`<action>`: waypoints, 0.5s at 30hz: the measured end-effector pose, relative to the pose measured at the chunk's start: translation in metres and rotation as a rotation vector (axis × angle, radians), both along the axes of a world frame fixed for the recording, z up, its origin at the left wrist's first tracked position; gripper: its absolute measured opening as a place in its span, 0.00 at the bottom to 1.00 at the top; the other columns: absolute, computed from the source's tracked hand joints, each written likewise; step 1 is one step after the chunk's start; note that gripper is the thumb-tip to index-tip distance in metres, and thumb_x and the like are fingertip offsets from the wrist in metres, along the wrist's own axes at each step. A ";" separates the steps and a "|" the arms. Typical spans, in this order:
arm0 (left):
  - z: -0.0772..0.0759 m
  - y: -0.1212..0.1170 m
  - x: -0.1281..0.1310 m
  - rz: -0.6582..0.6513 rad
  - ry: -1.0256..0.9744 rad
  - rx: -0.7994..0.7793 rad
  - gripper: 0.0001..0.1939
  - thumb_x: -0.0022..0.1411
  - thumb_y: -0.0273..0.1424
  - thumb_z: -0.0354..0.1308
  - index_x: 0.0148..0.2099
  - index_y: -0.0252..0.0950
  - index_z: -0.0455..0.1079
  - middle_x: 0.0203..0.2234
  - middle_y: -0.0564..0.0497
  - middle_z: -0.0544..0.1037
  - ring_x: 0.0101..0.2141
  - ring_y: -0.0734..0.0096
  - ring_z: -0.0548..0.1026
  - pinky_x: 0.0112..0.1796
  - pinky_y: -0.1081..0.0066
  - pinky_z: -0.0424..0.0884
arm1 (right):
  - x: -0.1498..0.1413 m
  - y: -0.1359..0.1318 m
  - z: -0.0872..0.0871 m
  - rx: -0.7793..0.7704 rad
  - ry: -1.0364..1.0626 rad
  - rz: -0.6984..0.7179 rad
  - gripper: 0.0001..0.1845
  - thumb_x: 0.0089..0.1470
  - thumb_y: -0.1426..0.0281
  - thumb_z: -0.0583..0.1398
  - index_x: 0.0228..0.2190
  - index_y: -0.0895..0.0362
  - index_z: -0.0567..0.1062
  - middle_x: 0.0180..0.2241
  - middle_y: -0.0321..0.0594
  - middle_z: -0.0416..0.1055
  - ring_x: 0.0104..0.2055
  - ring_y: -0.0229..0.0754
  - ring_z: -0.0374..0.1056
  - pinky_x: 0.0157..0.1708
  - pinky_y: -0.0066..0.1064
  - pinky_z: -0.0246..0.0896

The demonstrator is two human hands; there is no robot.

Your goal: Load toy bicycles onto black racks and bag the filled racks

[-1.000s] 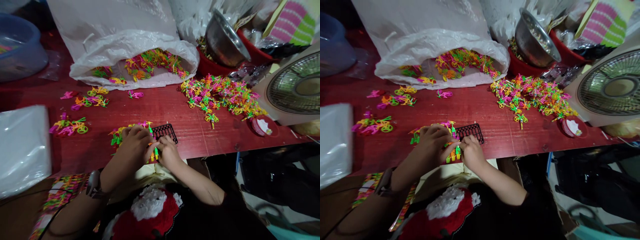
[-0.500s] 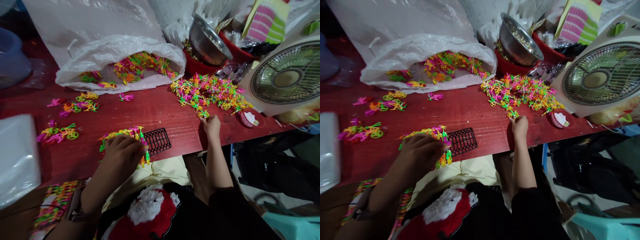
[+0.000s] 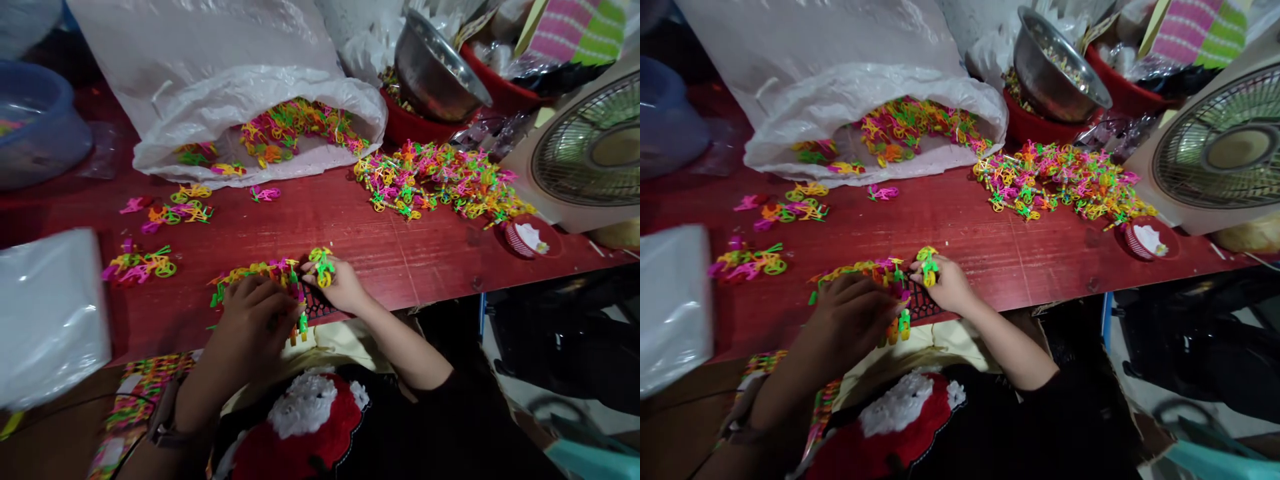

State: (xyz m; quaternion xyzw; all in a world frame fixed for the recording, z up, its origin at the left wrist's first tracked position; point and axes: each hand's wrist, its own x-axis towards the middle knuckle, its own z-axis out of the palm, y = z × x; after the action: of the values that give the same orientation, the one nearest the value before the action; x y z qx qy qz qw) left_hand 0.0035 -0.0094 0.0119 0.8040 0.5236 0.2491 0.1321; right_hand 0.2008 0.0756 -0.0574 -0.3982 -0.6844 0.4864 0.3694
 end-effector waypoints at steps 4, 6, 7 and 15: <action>0.001 0.001 0.001 -0.013 -0.010 0.003 0.05 0.70 0.32 0.59 0.40 0.40 0.75 0.36 0.50 0.79 0.44 0.55 0.71 0.47 0.54 0.62 | -0.009 0.002 -0.007 0.166 -0.201 0.033 0.11 0.57 0.81 0.62 0.38 0.56 0.81 0.42 0.44 0.79 0.47 0.45 0.75 0.51 0.36 0.68; 0.002 0.001 0.002 -0.020 -0.012 -0.004 0.05 0.71 0.32 0.58 0.40 0.40 0.74 0.36 0.50 0.79 0.44 0.55 0.70 0.47 0.54 0.62 | -0.010 0.004 -0.005 0.246 -0.311 0.049 0.14 0.55 0.84 0.60 0.37 0.57 0.80 0.41 0.45 0.78 0.47 0.46 0.73 0.51 0.37 0.68; 0.002 0.001 0.002 -0.019 -0.009 -0.009 0.05 0.71 0.32 0.58 0.39 0.40 0.74 0.36 0.50 0.78 0.44 0.55 0.70 0.47 0.54 0.62 | -0.011 0.006 -0.004 0.284 -0.364 0.068 0.13 0.55 0.84 0.59 0.36 0.57 0.79 0.40 0.46 0.78 0.46 0.47 0.73 0.50 0.37 0.68; 0.002 0.001 0.002 -0.013 -0.033 -0.011 0.04 0.69 0.28 0.59 0.39 0.41 0.73 0.34 0.50 0.77 0.43 0.56 0.69 0.46 0.55 0.61 | -0.011 0.013 -0.010 0.279 -0.308 0.104 0.13 0.56 0.83 0.57 0.34 0.56 0.79 0.37 0.43 0.78 0.43 0.45 0.74 0.47 0.34 0.68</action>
State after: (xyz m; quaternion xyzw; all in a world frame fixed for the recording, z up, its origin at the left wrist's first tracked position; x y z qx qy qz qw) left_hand 0.0053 -0.0082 0.0138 0.8022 0.5177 0.2586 0.1468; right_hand 0.1896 0.0886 -0.0669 -0.3770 -0.8132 0.3387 0.2861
